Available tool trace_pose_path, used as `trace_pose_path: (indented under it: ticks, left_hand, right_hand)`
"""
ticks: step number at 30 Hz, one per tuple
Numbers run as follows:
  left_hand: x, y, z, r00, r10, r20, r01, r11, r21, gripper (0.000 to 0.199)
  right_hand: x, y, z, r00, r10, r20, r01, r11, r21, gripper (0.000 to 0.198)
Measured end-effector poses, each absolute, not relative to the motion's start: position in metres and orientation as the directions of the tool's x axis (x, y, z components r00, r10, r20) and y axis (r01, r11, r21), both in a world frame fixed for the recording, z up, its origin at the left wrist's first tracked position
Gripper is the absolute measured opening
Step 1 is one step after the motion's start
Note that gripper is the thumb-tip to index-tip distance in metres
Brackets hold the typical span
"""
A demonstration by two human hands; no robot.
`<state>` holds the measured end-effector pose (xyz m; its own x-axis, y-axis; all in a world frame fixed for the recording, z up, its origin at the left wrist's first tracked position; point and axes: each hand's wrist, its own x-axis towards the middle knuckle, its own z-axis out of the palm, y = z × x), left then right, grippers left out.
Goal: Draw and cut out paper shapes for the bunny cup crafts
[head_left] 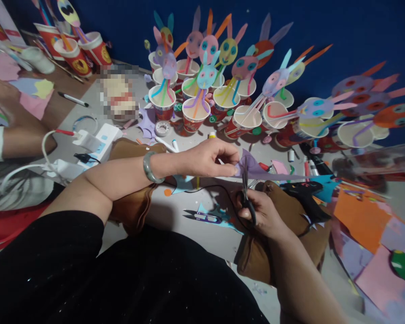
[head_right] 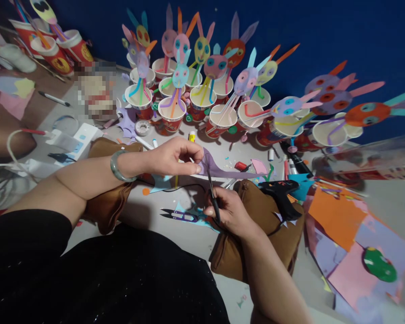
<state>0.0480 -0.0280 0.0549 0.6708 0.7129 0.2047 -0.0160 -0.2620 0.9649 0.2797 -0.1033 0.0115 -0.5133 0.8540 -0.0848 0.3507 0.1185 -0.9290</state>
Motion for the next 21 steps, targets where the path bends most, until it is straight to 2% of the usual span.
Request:
trace_pose_path:
  ticks: [21]
  left_hand:
    - [0.0452, -0.0256, 0.0563, 0.649, 0.744, 0.159, 0.003, -0.211, 0.978, 0.016]
  right_hand:
    - [0.2797, -0.1031, 0.0119, -0.508, 0.858, -0.082, 0.306, 0.091, -0.948, 0.065]
